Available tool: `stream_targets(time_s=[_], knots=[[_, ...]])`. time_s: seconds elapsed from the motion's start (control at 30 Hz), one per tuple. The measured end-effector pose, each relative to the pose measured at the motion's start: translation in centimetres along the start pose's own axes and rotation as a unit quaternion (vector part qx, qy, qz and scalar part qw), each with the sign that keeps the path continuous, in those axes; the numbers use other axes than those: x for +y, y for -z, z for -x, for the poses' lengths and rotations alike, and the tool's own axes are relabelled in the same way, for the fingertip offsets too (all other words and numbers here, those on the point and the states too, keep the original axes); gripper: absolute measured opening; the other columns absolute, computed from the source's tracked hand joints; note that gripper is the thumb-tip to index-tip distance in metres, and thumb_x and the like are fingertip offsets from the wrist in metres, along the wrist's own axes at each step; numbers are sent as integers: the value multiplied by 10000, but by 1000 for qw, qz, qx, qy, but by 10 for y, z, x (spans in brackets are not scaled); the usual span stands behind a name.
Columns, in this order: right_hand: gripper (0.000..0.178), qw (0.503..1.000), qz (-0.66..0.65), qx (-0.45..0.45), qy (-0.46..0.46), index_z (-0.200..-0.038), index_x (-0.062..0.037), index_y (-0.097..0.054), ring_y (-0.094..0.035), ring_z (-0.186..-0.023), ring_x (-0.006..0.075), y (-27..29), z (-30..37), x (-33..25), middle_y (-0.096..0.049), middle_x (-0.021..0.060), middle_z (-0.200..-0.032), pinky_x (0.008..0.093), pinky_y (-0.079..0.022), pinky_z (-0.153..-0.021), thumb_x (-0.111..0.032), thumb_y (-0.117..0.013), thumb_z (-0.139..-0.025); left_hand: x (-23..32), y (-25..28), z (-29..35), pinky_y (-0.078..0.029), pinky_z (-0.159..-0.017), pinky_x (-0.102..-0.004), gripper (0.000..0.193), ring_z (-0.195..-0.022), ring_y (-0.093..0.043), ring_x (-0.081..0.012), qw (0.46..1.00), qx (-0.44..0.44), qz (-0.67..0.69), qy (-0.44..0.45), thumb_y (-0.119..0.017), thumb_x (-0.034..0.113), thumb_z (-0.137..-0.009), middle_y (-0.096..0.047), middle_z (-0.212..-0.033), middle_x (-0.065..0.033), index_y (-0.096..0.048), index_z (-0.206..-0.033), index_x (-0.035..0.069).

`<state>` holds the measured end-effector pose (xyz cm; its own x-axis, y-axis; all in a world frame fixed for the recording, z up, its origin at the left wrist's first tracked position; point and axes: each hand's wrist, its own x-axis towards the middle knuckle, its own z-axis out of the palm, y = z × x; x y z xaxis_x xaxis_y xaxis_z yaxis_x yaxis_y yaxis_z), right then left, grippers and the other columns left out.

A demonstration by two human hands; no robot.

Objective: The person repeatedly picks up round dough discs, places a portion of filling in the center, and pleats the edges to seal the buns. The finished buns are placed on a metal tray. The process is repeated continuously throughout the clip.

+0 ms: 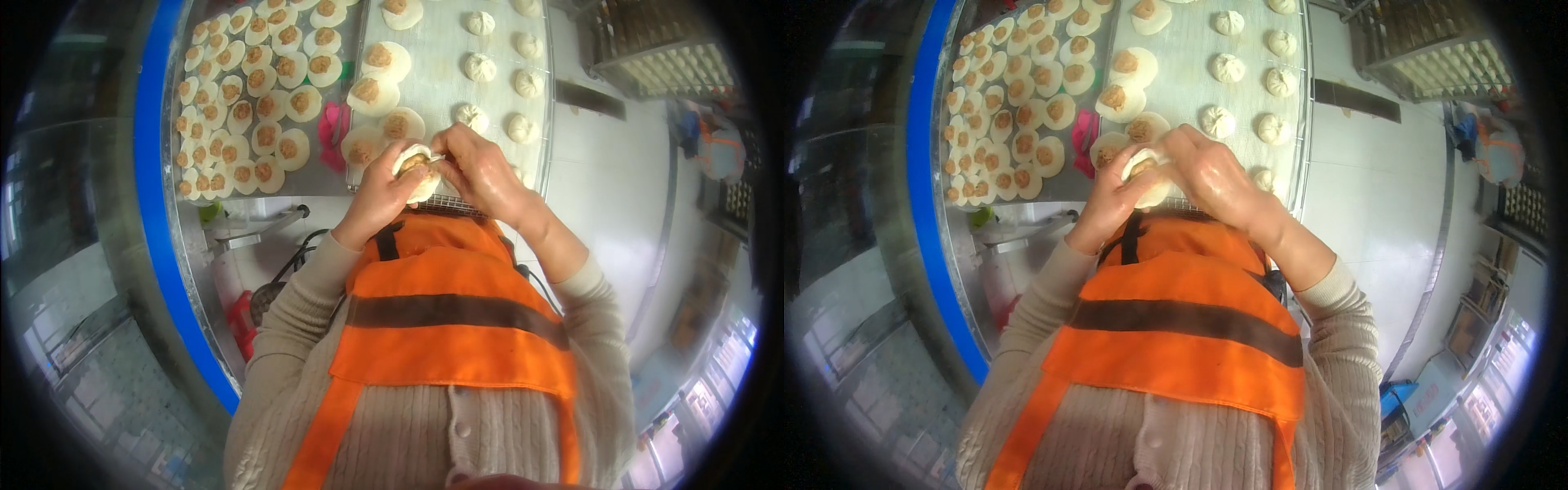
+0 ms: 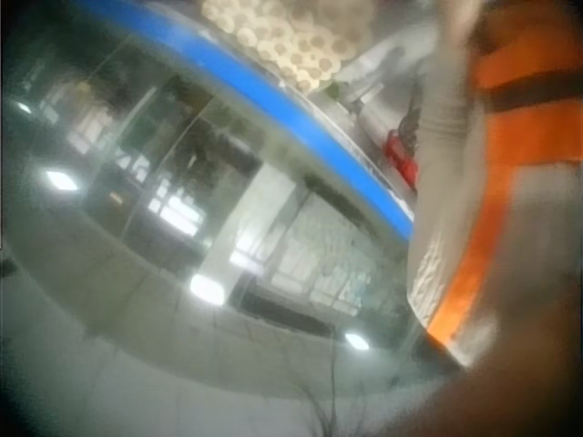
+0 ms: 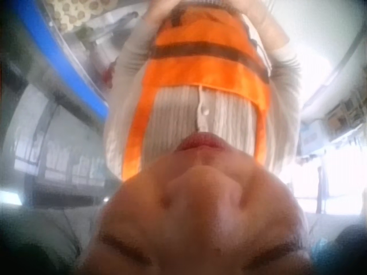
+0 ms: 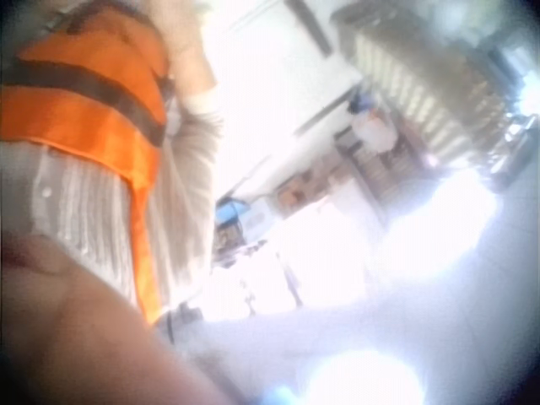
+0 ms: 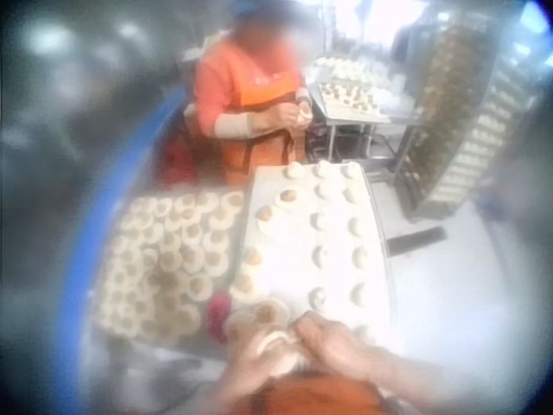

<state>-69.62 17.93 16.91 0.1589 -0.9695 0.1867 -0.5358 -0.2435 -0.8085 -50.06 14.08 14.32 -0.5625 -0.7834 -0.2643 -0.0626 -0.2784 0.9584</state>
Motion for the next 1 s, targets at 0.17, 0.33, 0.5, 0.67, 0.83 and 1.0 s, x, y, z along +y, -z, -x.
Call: stream_targets(time_s=[0.17, 0.33, 0.5, 0.67, 0.83, 1.0], knots=[[202, 996, 16, -8, 84, -1053, 0, -583, -597, -749, 357, 7, 2, 3, -591, 166, -858, 393, -491, -674, -5, -660, -867, -2, -7, -5, -521, -835, -318, 381, -959, -659, -222, 972, -3, -222, -81, -644, 92, -898, -652, -1085, -191, -538, -1245, -24], [179, 999, -25, -30, -28, -991, 10, -599, -588, -836, 417, 11, 3, 4, -597, 222, -935, 427, -487, -691, 26, -628, -816, 0, -8, -18, -515, -847, -316, 453, -995, -644, -219, 915, -39, -370, -155, -678, 101, -885, -649, -1051, -165, -492, -1282, -16], [187, 996, 2, 43, -80, -1014, -10, -582, -590, -798, 416, 7, -9, -2, -604, 206, -912, 433, -485, -677, -2, -649, -840, 17, 12, -32, -531, -843, -306, 403, -980, -620, -172, 998, -51, -8, 41, -655, 122, -930, -629, -1040, -62, -503, -1291, 24], [131, 997, -16, 49, -48, -946, 0, -585, -596, -784, 403, -6, -30, -14, -604, 195, -856, 425, -487, -660, -14, -658, -839, 21, 34, -36, -528, -814, -314, 332, -919, -640, -161, 995, -74, -65, -16, -617, 87, -943, -662, -1034, -110, -547, -1258, 9], [201, 999, -4, 3, -47, -1033, 5, -617, -600, -769, 392, -17, -45, -26, -606, 184, -846, 419, -491, -660, 26, -639, -834, 15, 56, -39, -516, -825, -355, 360, -953, -668, -307, 969, -92, -219, -65, -636, 105, -911, -670, -1042, -198, -557, -1242, -14], [289, 992, -59, -9, -112, -1114, -7, -615, -583, -768, 389, -25, -44, -36, -595, 191, -853, 431, -478, -661, 58, -595, -834, 14, 69, -47, -514, -851, -366, 368, -995, -651, -344, 921, -147, -318, -169, -636, 122, -911, -662, -1038, -215, -558, -1245, -12]])
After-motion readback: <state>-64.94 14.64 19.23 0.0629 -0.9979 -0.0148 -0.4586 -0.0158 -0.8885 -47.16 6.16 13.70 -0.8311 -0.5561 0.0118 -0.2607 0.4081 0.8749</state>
